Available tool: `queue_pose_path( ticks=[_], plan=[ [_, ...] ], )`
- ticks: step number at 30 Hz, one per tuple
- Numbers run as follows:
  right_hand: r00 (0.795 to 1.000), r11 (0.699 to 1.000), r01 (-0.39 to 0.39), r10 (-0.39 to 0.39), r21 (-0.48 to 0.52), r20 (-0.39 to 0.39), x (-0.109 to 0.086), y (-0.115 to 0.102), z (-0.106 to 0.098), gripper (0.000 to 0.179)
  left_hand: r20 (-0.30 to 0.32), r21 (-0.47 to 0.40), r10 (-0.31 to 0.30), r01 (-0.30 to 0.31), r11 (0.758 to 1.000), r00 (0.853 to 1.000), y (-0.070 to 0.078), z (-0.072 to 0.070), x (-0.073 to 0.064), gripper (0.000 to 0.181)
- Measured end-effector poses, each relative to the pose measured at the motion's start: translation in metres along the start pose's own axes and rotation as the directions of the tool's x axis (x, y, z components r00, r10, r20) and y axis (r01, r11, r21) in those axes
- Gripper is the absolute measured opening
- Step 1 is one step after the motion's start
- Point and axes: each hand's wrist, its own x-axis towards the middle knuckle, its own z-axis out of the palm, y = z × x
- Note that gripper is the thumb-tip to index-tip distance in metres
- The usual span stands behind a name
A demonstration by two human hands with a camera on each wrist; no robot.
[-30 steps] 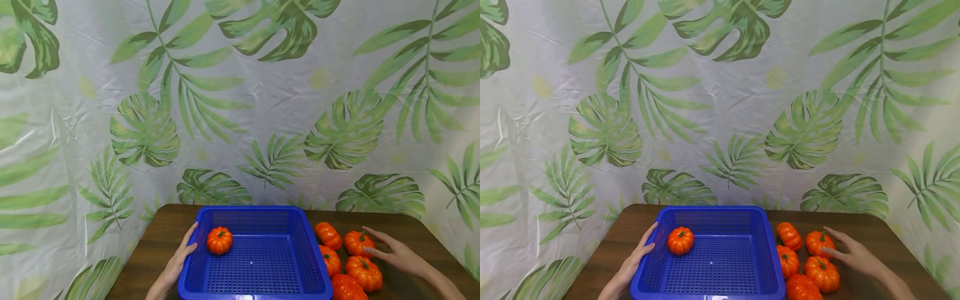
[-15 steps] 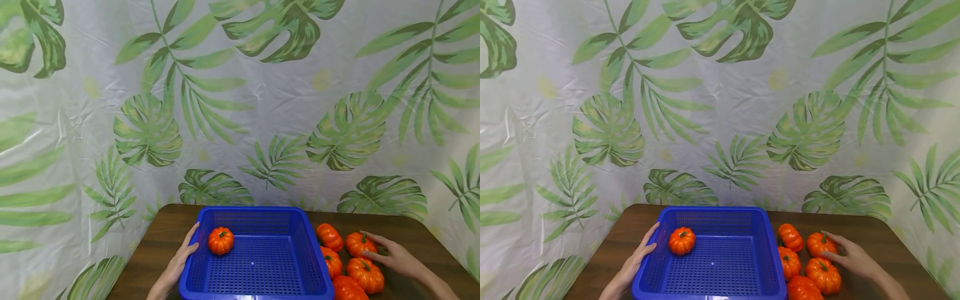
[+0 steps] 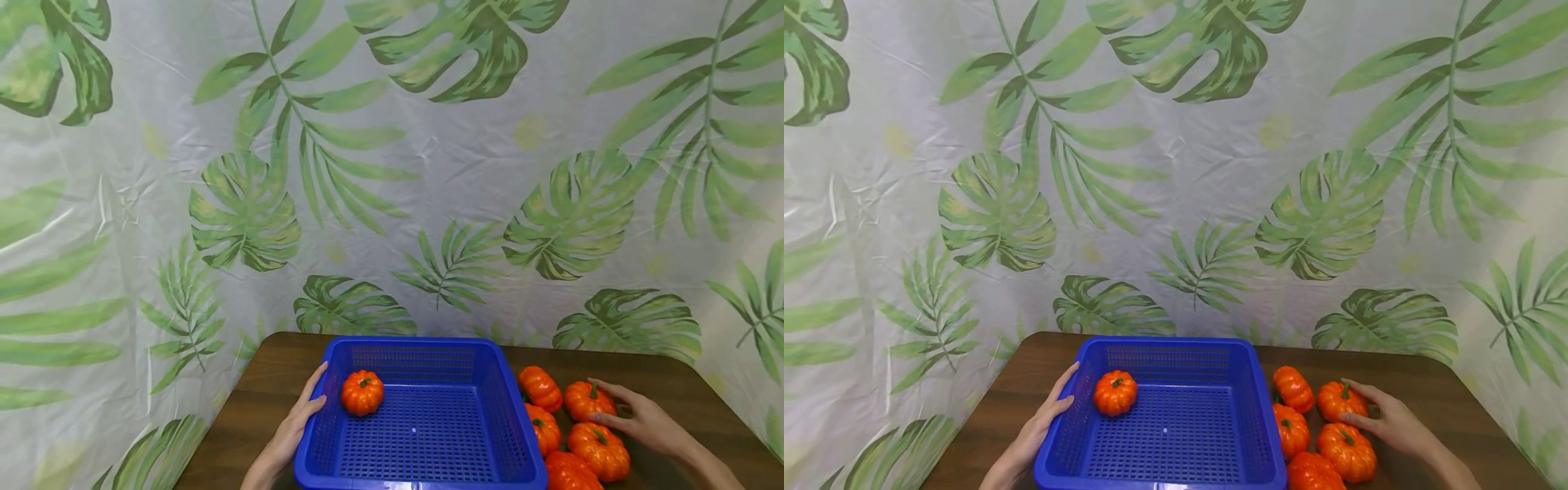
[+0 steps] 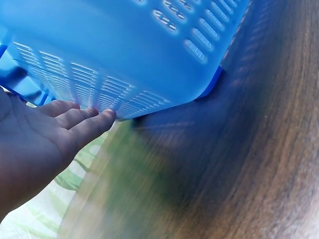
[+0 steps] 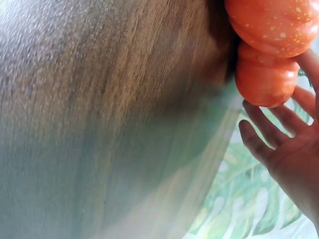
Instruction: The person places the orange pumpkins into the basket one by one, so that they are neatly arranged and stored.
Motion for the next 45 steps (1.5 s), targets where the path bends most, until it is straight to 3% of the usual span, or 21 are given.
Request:
queue_pose_path(
  ticks=[5, 11, 21, 28, 36, 45],
  plan=[
    [0.999, 0.999, 0.028, -0.028, 0.023, -0.020, 0.000, 0.000, 0.001, 0.060, -0.006, 0.013, -0.009, 0.009, 1.000, 1.000, 0.001, 0.000, 0.000, 0.063],
    [1.000, 1.000, -0.006, 0.006, 0.015, -0.023, 0.001, -0.003, -0.003, 0.064, -0.023, 0.015, -0.022, 0.022, 1.000, 0.999, 0.002, 0.000, 0.000, 0.063],
    [0.995, 1.000, 0.002, -0.005, -0.028, -0.102, 0.005, -0.016, -0.020, 0.068, -0.017, 0.007, -0.042, 0.042, 0.999, 0.999, -0.001, 0.002, -0.003, 0.063],
    [0.999, 1.000, -0.020, 0.020, -0.001, -0.047, 0.015, -0.047, -0.034, 0.072, -0.024, 0.028, -0.019, 0.019, 0.999, 1.000, 0.000, 0.000, 0.000, 0.063],
    [0.992, 0.997, 0.079, -0.081, -0.024, -0.094, 0.030, -0.077, -0.041, 0.071, -0.010, 0.015, -0.015, 0.015, 1.000, 1.000, 0.000, 0.001, 0.001, 0.063],
    [0.989, 0.989, 0.142, -0.140, 0.030, -0.054, 0.048, -0.118, -0.045, 0.070, -0.014, 0.019, -0.004, 0.005, 1.000, 1.000, 0.000, 0.000, 0.000, 0.063]
  ],
)
